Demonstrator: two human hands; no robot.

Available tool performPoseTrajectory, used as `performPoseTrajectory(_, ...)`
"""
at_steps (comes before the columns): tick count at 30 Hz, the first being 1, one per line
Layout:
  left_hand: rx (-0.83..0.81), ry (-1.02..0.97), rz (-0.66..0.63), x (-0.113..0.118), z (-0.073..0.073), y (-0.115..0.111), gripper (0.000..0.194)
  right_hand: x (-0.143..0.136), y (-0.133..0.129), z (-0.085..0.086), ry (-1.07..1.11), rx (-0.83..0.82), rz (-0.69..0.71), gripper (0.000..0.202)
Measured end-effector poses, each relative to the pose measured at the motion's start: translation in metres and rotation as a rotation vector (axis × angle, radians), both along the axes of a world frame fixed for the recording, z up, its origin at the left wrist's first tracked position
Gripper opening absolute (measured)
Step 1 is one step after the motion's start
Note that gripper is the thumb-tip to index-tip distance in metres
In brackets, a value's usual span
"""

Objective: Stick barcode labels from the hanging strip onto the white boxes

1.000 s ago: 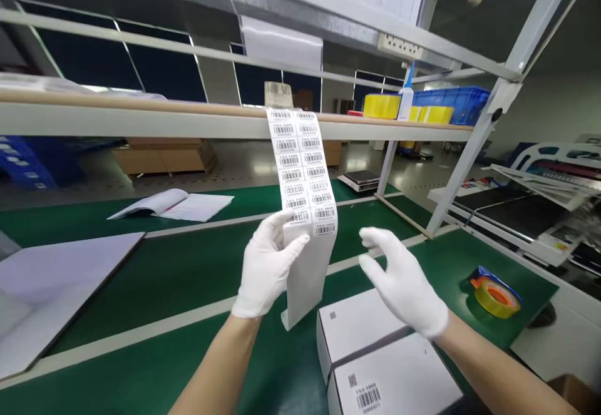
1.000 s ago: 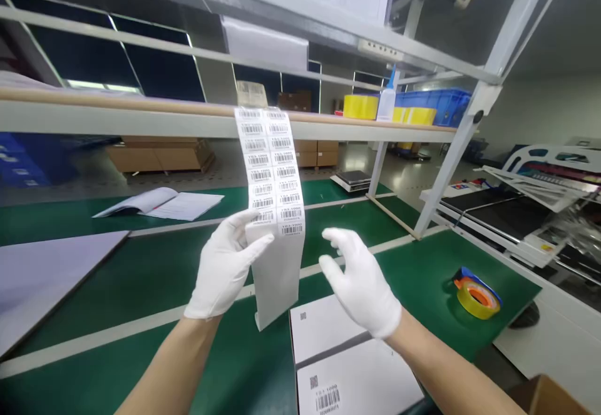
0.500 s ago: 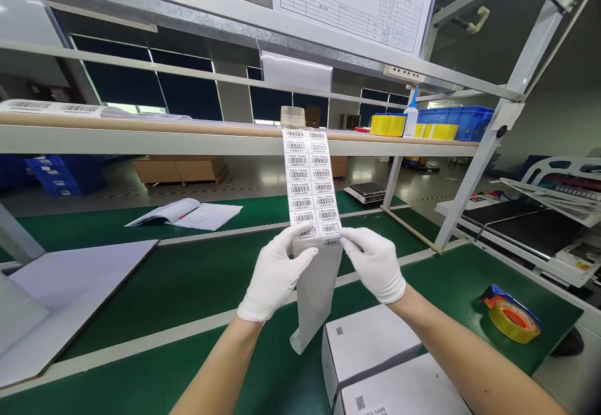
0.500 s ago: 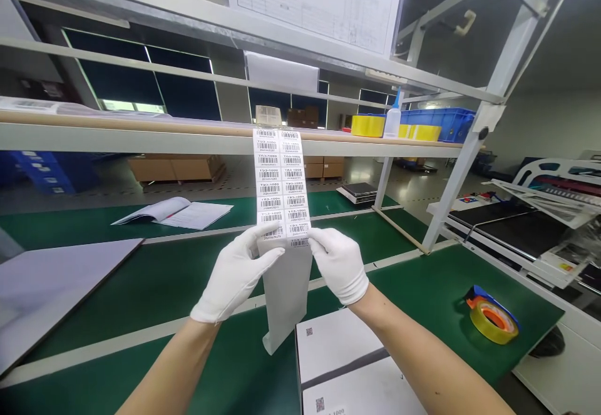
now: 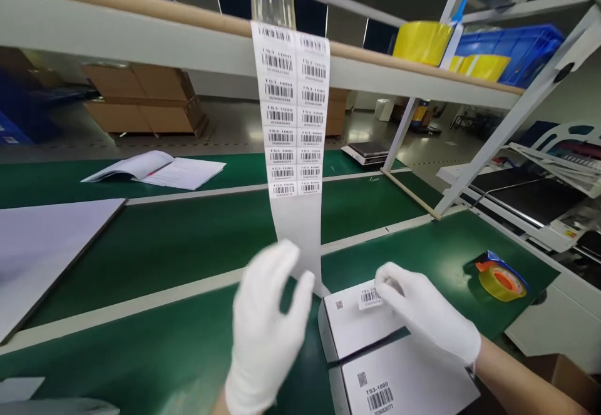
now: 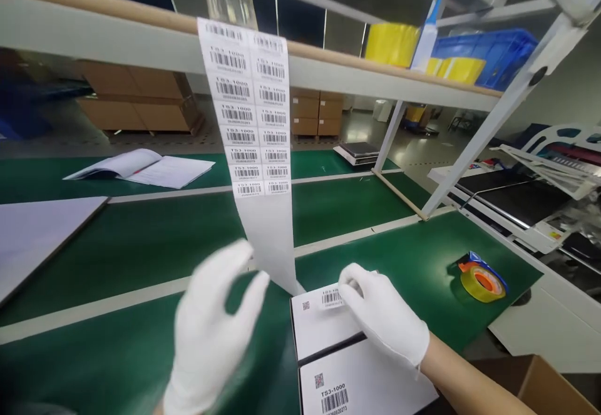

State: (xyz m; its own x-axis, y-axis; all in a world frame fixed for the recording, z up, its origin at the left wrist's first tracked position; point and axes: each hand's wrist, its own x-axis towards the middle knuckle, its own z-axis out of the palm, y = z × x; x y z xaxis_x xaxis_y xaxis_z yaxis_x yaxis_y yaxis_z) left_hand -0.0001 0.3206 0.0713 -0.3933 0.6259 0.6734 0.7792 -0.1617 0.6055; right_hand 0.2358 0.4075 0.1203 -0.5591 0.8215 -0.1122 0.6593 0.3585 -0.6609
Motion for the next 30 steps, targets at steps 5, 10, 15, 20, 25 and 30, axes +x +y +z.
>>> performPoseTrajectory(5, -0.811, -0.578, -0.409, 0.033, -0.042, -0.016, 0.098, -0.011, 0.007, -0.014, -0.114, -0.226, 0.036, 0.019)
performPoseTrajectory(10, -0.985, -0.786, -0.502, 0.034, -0.054, -0.011, 0.100, -0.027, 0.011, -0.025, -0.210, -0.226, 0.026, 0.017)
performPoseTrajectory(15, -0.994, -0.860, -0.518, 0.033, -0.057, -0.009, 0.096, -0.027, 0.010, -0.036, -0.272, -0.213, -0.002, 0.019)
performPoseTrajectory(20, -1.014, -0.884, -0.551, 0.033, -0.055, -0.007, 0.096, -0.026, 0.008, -0.039, -0.334, -0.228, -0.006, 0.019)
performPoseTrajectory(25, -1.055, -0.850, -0.535, 0.032, -0.061, -0.005, 0.100, -0.029, 0.010, -0.038, -0.385, -0.255, 0.008, 0.020)
performPoseTrajectory(30, -1.045, -0.863, -0.548, 0.032, -0.060, -0.005, 0.097, -0.031, 0.009, -0.036, -0.442, -0.255, -0.006, 0.021)
